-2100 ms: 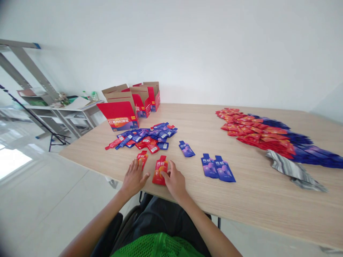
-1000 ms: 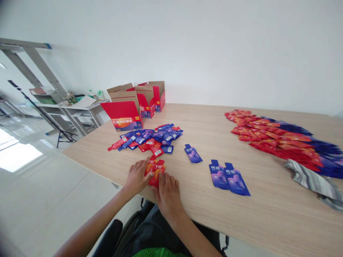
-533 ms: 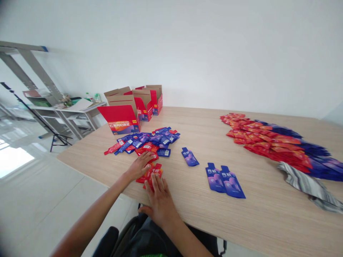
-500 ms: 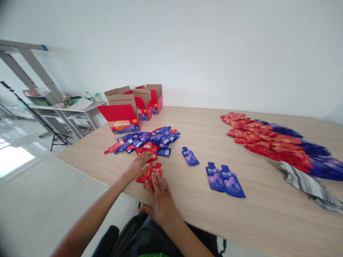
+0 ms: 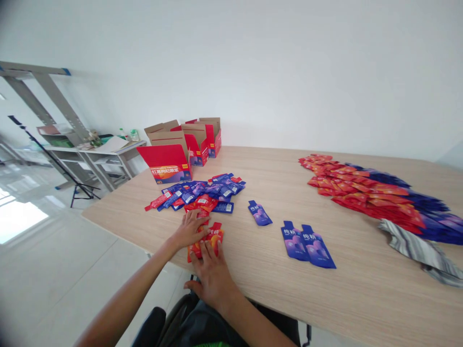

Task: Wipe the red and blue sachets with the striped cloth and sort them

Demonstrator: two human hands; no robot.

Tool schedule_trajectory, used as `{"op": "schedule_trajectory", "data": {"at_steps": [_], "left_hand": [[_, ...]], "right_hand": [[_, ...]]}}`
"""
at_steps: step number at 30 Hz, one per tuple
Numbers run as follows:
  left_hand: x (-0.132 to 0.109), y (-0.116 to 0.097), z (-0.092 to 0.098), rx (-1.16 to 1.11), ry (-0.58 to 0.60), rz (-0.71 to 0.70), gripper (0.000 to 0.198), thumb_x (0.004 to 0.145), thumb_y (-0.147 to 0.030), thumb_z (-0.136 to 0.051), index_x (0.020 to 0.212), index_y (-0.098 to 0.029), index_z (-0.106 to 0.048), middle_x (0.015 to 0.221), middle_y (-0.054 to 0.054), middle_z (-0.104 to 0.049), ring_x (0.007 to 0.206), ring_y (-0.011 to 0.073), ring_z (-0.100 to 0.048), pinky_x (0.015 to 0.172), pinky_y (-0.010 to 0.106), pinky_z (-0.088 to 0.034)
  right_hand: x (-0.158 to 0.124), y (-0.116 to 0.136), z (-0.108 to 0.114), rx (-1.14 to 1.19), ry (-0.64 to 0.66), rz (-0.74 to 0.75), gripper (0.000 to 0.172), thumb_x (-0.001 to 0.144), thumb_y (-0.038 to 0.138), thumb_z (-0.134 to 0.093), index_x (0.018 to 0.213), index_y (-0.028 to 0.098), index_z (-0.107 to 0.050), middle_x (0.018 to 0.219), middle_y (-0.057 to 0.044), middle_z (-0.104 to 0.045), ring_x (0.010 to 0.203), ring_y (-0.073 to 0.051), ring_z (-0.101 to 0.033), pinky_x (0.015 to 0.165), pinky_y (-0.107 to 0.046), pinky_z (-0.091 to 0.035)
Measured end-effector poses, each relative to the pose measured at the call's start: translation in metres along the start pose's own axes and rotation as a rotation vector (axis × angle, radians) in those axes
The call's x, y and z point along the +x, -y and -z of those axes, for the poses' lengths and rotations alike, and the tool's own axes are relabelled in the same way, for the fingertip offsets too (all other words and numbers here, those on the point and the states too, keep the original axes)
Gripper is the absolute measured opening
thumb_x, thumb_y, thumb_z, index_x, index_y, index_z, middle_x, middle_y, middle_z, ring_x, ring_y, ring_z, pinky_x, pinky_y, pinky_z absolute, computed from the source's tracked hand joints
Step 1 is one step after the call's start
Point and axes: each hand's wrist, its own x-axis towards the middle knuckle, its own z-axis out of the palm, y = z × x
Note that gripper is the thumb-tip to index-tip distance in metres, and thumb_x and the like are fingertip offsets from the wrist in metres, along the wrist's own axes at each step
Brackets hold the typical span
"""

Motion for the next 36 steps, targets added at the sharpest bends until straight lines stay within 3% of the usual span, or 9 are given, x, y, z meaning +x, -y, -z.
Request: {"op": "schedule_trajectory", "data": {"at_steps": [7, 10, 12, 14, 19, 24, 28, 33, 36], "left_hand": [[-0.010, -0.003, -0.002, -0.117, -0.164, 0.067, 0.022, 0.084, -0.042, -0.071, 0.085, -0.019, -0.072, 0.099, 0.009, -0.058, 0.102, 0.0268, -0.054, 0.089, 0.040, -0.049], [-0.025, 0.006, 0.000, -0.133, -0.232, 0.118, 0.024, 0.084, -0.038, -0.071, 0.100, -0.020, -0.070, 0.108, 0.010, -0.057, 0.107, 0.0263, -0.054, 0.093, 0.039, -0.049], [-0.035, 0.011, 0.002, -0.047, -0.278, 0.205, 0.051, 0.083, -0.042, -0.072, 0.127, -0.019, -0.061, 0.125, 0.013, -0.054, 0.118, 0.0294, -0.050, 0.101, 0.043, -0.046], [-0.043, 0.014, 0.004, 0.081, -0.264, 0.310, 0.067, 0.083, -0.051, -0.069, 0.138, -0.016, -0.053, 0.133, 0.017, -0.052, 0.123, 0.0335, -0.047, 0.104, 0.049, -0.043], [-0.043, 0.016, 0.010, 0.093, -0.124, 0.389, 0.043, 0.082, -0.051, -0.067, 0.111, -0.020, -0.064, 0.118, 0.012, -0.064, 0.113, 0.0328, -0.054, 0.097, 0.048, -0.043], [-0.033, 0.026, 0.011, -0.173, -0.266, 0.473, 0.030, 0.080, -0.042, -0.069, 0.098, -0.020, -0.058, 0.085, 0.004, -0.067, 0.082, 0.0251, -0.062, 0.073, 0.037, -0.049], [-0.049, 0.035, 0.017, -0.193, -0.378, 0.354, 0.019, 0.088, -0.038, -0.061, 0.097, -0.021, -0.057, 0.089, 0.005, -0.065, 0.084, 0.0223, -0.062, 0.076, 0.036, -0.050], [-0.083, 0.027, 0.023, 0.019, -0.286, -0.287, 0.023, 0.097, -0.028, -0.054, 0.115, -0.019, -0.065, 0.097, 0.009, -0.067, 0.091, 0.0216, -0.061, 0.082, 0.036, -0.051], [-0.092, 0.013, 0.019, 0.095, -0.227, -0.493, 0.037, 0.098, -0.035, -0.055, 0.132, -0.020, -0.060, 0.097, 0.009, -0.068, 0.092, 0.0231, -0.063, 0.083, 0.038, -0.054]], "right_hand": [[-0.022, 0.000, -0.011, -0.049, -0.017, -0.131, 0.078, 0.088, 0.053, -0.070, 0.153, 0.020, -0.045, 0.157, -0.025, -0.039, 0.145, -0.045, -0.036, 0.117, -0.068, -0.025], [-0.026, 0.000, -0.017, -0.070, -0.041, -0.168, 0.078, 0.086, 0.054, -0.072, 0.151, 0.018, -0.047, 0.156, -0.026, -0.040, 0.143, -0.046, -0.038, 0.116, -0.070, -0.025], [-0.027, -0.001, -0.018, -0.095, -0.050, -0.176, 0.074, 0.087, 0.052, -0.072, 0.149, 0.018, -0.048, 0.155, -0.026, -0.042, 0.143, -0.045, -0.040, 0.115, -0.070, -0.025], [-0.028, -0.002, -0.018, -0.125, -0.061, -0.178, 0.073, 0.087, 0.050, -0.073, 0.149, 0.019, -0.049, 0.154, -0.025, -0.044, 0.142, -0.044, -0.041, 0.116, -0.070, -0.026], [-0.028, 0.000, -0.019, -0.177, -0.099, -0.190, 0.079, 0.083, 0.049, -0.078, 0.150, 0.019, -0.047, 0.153, -0.025, -0.045, 0.140, -0.046, -0.042, 0.114, -0.071, -0.027], [-0.029, 0.000, -0.015, -0.162, -0.102, -0.196, 0.078, 0.086, 0.048, -0.075, 0.152, 0.018, -0.045, 0.153, -0.026, -0.045, 0.140, -0.045, -0.043, 0.113, -0.068, -0.029], [-0.029, -0.001, -0.008, -0.123, -0.130, -0.225, 0.077, 0.087, 0.054, -0.070, 0.152, 0.020, -0.046, 0.153, -0.025, -0.045, 0.138, -0.045, -0.044, 0.114, -0.067, -0.027], [-0.025, -0.006, -0.001, -0.060, -0.165, -0.197, 0.078, 0.088, 0.062, -0.066, 0.152, 0.023, -0.045, 0.153, -0.022, -0.045, 0.137, -0.041, -0.045, 0.112, -0.063, -0.032], [-0.021, -0.011, -0.001, -0.016, -0.204, -0.133, 0.075, 0.091, 0.062, -0.062, 0.149, 0.016, -0.047, 0.156, -0.024, -0.041, 0.140, -0.037, -0.043, 0.110, -0.054, -0.039]]}}
